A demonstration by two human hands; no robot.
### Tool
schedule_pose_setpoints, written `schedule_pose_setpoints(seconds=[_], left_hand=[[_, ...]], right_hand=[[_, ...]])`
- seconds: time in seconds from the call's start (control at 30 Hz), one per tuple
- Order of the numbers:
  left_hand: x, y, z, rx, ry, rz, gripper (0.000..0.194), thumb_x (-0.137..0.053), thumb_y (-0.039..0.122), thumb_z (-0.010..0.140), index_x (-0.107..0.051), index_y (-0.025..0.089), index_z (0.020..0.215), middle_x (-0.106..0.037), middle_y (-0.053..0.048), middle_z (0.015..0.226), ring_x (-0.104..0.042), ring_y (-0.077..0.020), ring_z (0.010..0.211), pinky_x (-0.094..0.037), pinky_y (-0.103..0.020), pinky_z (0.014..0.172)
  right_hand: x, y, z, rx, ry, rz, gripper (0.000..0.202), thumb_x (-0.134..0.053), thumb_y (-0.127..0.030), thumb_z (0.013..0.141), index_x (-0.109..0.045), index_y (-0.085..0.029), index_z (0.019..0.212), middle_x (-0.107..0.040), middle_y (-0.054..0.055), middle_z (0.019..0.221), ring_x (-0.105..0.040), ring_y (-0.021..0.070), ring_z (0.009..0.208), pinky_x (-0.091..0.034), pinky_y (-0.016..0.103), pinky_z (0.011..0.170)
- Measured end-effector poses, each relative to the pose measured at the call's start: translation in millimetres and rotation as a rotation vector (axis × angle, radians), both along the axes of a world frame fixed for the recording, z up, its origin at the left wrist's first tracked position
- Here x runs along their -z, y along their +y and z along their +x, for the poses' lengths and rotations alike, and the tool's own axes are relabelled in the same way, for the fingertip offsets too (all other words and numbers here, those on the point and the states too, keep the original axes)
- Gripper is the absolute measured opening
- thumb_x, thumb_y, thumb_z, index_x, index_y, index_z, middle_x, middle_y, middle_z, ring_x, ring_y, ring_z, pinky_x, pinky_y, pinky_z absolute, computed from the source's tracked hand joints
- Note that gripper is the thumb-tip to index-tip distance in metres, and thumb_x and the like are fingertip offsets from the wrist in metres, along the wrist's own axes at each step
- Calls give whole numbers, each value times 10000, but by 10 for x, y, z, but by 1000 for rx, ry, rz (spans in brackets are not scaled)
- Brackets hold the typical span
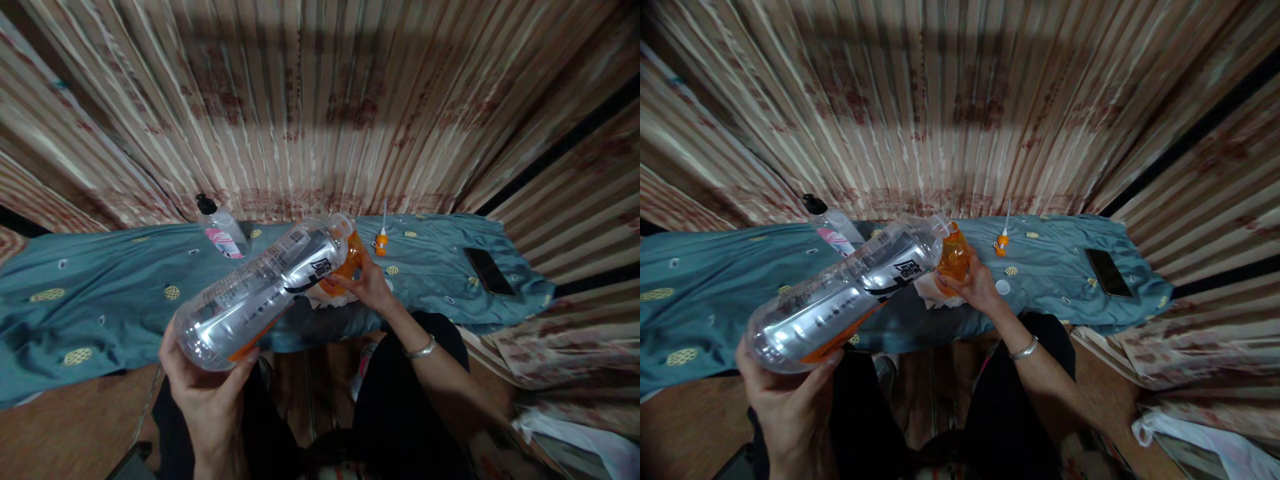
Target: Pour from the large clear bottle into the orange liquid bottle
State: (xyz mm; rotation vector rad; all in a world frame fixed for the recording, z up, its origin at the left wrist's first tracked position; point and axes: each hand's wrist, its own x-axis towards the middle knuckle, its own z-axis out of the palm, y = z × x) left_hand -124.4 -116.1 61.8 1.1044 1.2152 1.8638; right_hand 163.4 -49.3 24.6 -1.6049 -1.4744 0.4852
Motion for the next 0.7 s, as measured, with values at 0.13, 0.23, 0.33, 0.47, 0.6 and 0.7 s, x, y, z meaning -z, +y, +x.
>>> schedule_pose_setpoints(seconds=[0.13, 0.23, 0.33, 0.47, 0.6, 0.7], left_hand=[[-8, 0, -1, 11, 3, -4, 1011, -1018, 162, 531, -619, 301, 1449, -589, -90, 1517, -493, -374, 1503, -271, -638, 1305], [-5, -6, -9, 9, 7, -2, 1024, -1021, 164, 522, -618, 301, 1453, -585, -95, 1526, -496, -378, 1497, -265, -651, 1303], [12, -7, -16, 7, 3, -3, 1024, -1023, 173, 519, -621, 299, 1452, -585, -101, 1527, -502, -389, 1487, -255, -680, 1296], [29, 2, -16, -2, 4, -3, 1017, -1022, 169, 515, -628, 302, 1444, -586, -99, 1523, -493, -402, 1496, -253, -695, 1291], [13, 8, -8, 2, 5, 3, 1010, -1023, 159, 509, -636, 310, 1430, -601, -85, 1498, -489, -385, 1504, -258, -660, 1303], [-3, 1, -5, 9, 0, 8, 1008, -1022, 156, 517, -635, 313, 1434, -599, -83, 1502, -485, -375, 1508, -261, -645, 1306]], right_hand=[[2, 3, 6, -8, 8, 1, 834, -900, -507, 747, -557, -185, 1436, -785, 157, 1235, -741, 406, 1206, -631, 527, 1009], [-12, -1, 6, -15, 10, -2, 836, -898, -522, 749, -553, -204, 1441, -790, 141, 1233, -734, 402, 1223, -632, 530, 1011], [-20, -4, 5, -13, -2, -2, 820, -887, -527, 761, -556, -200, 1436, -795, 140, 1209, -739, 402, 1210, -635, 529, 1000], [-22, -8, 1, -16, -5, -1, 799, -879, -546, 766, -569, -204, 1418, -798, 137, 1192, -755, 399, 1170, -645, 526, 975], [-15, -8, -3, -10, 9, 3, 776, -893, -520, 754, -583, -206, 1391, -800, 128, 1177, -747, 398, 1194, -637, 520, 998], [5, -3, 2, -9, 13, 11, 762, -893, -491, 755, -580, -198, 1386, -795, 138, 1189, -742, 400, 1206, -631, 529, 1009]])
